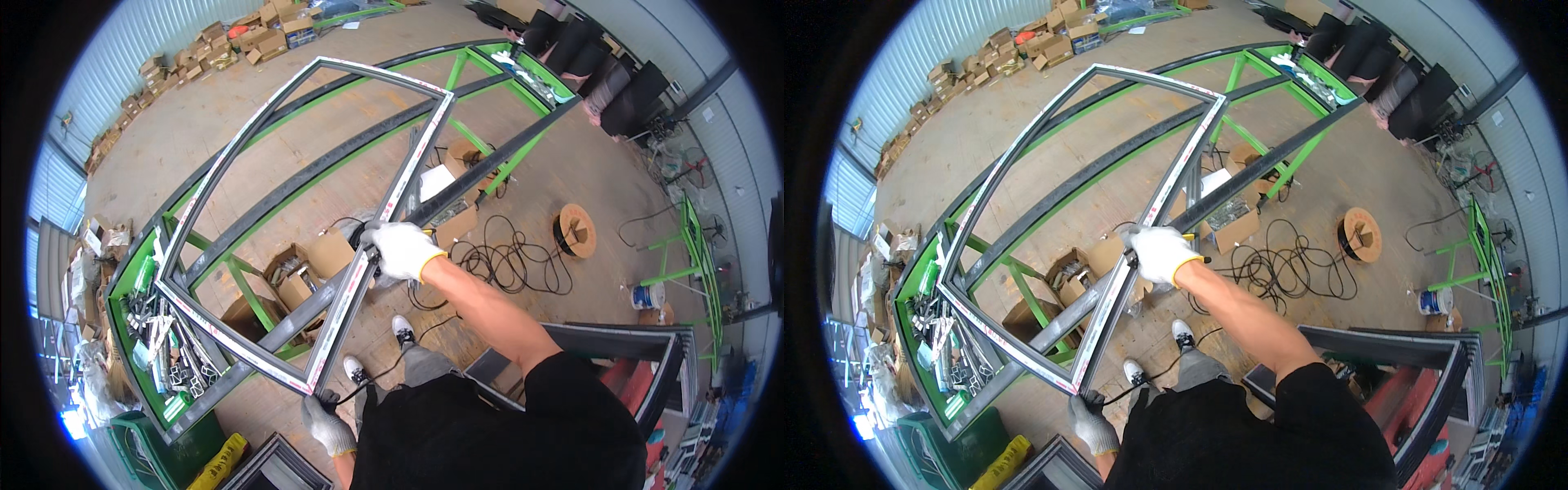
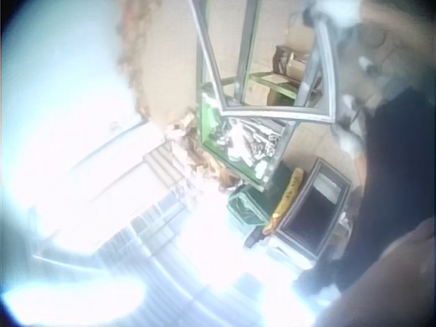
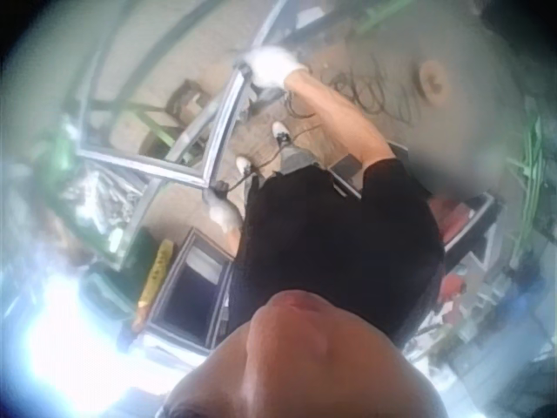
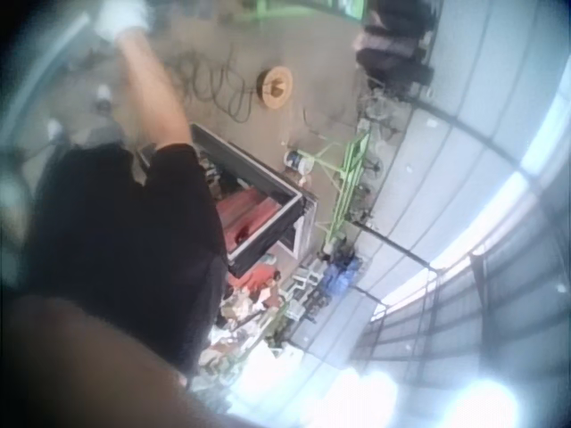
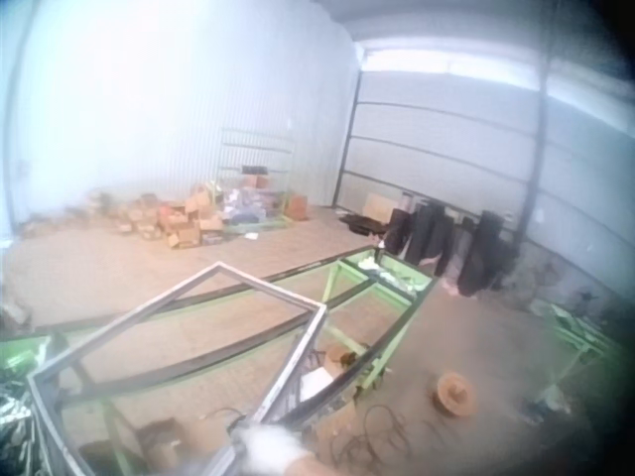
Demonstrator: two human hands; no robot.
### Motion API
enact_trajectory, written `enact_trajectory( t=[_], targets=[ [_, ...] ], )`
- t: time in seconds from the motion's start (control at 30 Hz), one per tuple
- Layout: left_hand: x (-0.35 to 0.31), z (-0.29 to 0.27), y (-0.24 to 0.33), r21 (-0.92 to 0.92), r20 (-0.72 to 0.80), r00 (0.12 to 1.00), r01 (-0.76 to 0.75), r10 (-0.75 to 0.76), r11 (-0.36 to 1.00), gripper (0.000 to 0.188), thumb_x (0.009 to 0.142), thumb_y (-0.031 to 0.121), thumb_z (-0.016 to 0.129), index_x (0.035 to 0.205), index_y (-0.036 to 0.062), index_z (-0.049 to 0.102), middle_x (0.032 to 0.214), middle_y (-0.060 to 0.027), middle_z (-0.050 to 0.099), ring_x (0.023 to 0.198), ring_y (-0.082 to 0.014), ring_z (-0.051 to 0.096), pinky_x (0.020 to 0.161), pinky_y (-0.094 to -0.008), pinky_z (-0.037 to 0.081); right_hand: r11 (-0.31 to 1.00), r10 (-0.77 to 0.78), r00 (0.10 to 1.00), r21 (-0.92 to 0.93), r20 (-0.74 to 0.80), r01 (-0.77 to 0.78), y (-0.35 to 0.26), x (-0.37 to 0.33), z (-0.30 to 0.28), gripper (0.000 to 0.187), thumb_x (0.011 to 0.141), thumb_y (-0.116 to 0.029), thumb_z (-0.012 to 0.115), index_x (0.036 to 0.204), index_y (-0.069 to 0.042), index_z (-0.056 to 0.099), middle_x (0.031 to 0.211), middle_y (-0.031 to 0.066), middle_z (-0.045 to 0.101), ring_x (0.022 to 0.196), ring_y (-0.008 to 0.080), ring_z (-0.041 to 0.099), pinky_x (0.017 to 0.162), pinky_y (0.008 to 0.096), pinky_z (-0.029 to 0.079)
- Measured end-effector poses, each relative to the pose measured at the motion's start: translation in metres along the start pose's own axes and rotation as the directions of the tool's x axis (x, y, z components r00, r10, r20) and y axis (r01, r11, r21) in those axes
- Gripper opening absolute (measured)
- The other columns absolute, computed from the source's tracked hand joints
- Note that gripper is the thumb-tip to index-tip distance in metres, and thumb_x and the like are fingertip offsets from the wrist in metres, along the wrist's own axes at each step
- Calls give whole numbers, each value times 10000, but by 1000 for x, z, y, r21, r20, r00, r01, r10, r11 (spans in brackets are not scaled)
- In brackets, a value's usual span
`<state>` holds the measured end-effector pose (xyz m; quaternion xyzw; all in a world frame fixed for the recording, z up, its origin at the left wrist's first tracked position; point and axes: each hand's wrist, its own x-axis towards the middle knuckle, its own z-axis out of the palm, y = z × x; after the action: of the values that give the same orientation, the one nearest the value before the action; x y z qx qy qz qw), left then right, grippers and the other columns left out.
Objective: The person uses a pneumatic rivet gun to fasten metal window frame corners on a green jig, then stacks completed frames on a red workbench. The person repeats this process for multiple frames, handling each frame individually and securing each corner before moving to the next.
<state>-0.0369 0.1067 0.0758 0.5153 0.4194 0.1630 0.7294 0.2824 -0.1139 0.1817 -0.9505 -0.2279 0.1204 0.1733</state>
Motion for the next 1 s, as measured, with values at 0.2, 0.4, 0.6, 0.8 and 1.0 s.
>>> enact_trajectory(
  t=[0.2,0.4,0.6,0.8,1.0],
  targets=[
    [3,8,-4,51,-142,983,-110,116,993,300,1119,258,542,1011,1,655,756,-46,634,644,-143,581,615,-301,476,996,-86,995,-28,53,87,21,4,6,437,794,-112,758,1231,-87,742,1234,119,711,1054,360,751,938,468,599],
    [0,-3,10,148,-187,974,-97,125,984,287,1110,234,532,1043,-5,673,759,-46,637,654,-133,599,640,-303,497,995,-89,980,52,177,81,39,-42,-5,519,783,-89,752,1299,-96,698,1379,155,677,1148,398,722,1012,496,580],
    [15,18,13,191,-31,998,-53,60,980,311,1101,241,547,1002,-15,694,760,-67,666,660,-152,611,651,-324,500,931,-210,971,325,111,164,58,-81,-38,585,769,49,689,1339,-79,686,1357,201,694,1241,422,675,1070,487,556],
    [30,89,15,229,54,998,-43,32,972,349,1081,243,576,1129,-67,728,897,-88,730,776,-152,643,732,-330,521,692,-345,915,716,210,97,24,-92,-26,419,871,-36,746,1287,-48,699,1041,131,745,781,206,693,763,346,585],
    [20,110,16,87,98,994,37,-45,996,369,1078,242,633,1294,-54,676,1042,-118,753,906,-168,697,841,-312,561,618,-434,850,785,297,42,11,-101,-12,445,918,3,778,1354,-21,694,1144,55,765,835,47,630,796,245,563]
  ],
)
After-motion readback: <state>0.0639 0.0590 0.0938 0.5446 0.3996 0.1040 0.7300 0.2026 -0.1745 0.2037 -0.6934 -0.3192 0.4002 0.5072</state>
